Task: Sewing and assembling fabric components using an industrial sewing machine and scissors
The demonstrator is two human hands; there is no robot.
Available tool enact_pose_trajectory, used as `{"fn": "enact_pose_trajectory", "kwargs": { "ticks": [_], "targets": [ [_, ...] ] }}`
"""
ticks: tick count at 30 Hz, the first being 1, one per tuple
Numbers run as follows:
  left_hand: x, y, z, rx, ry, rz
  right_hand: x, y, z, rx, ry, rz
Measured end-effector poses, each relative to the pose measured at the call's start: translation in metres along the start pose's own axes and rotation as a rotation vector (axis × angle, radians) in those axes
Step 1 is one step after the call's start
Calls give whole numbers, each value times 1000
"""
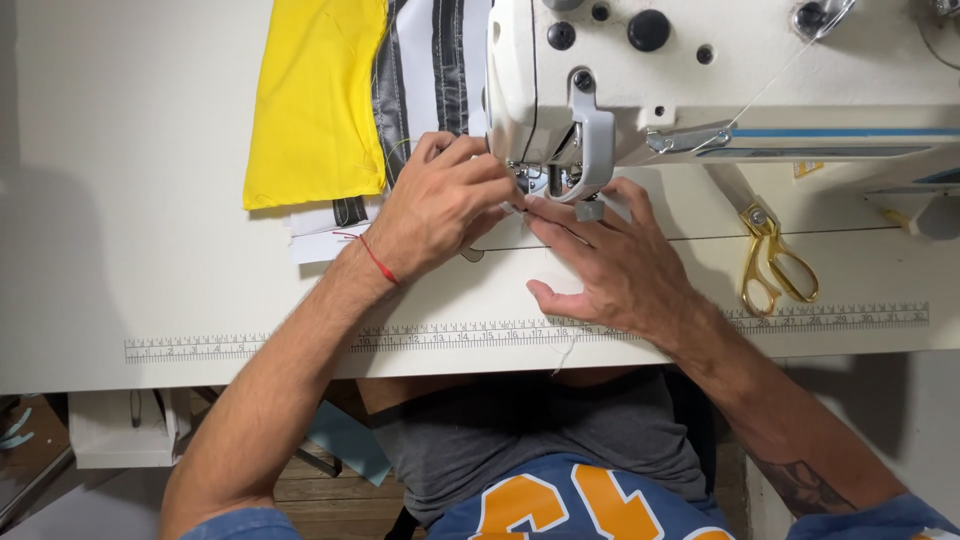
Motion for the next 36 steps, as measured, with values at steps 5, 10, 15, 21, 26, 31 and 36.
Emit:
{"fn": "enact_pose_trajectory", "kwargs": {
  "ticks": [5,10,15,21,26,31,36],
  "targets": [
    [2,5,6,-60,26,-114,0,3,-5,53,21,22],
    [12,7,14,-126,37,-218,-2,2,-7,75,30,41],
    [10,3,9,-137,60,-248,0,3,-9,76,31,42],
    [8,1,8,-147,94,-248,2,6,-9,-19,10,29],
    [8,6,17,-92,87,-232,4,6,-13,32,19,44],
    [14,8,15,-173,85,-252,-1,-2,-4,-19,18,40],
    [14,11,21,-224,78,-289,-4,-5,0,-15,30,38]
  ]
}}
Point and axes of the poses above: each hand's wrist, its own x-axis away from the middle knuckle, its own z-axis out of the back of the hand, y = z × x, the point moved 5 cm from there along -x, towards the middle knuckle, and after that the axes turned 5 degrees about -y, right-handed, at the moved point
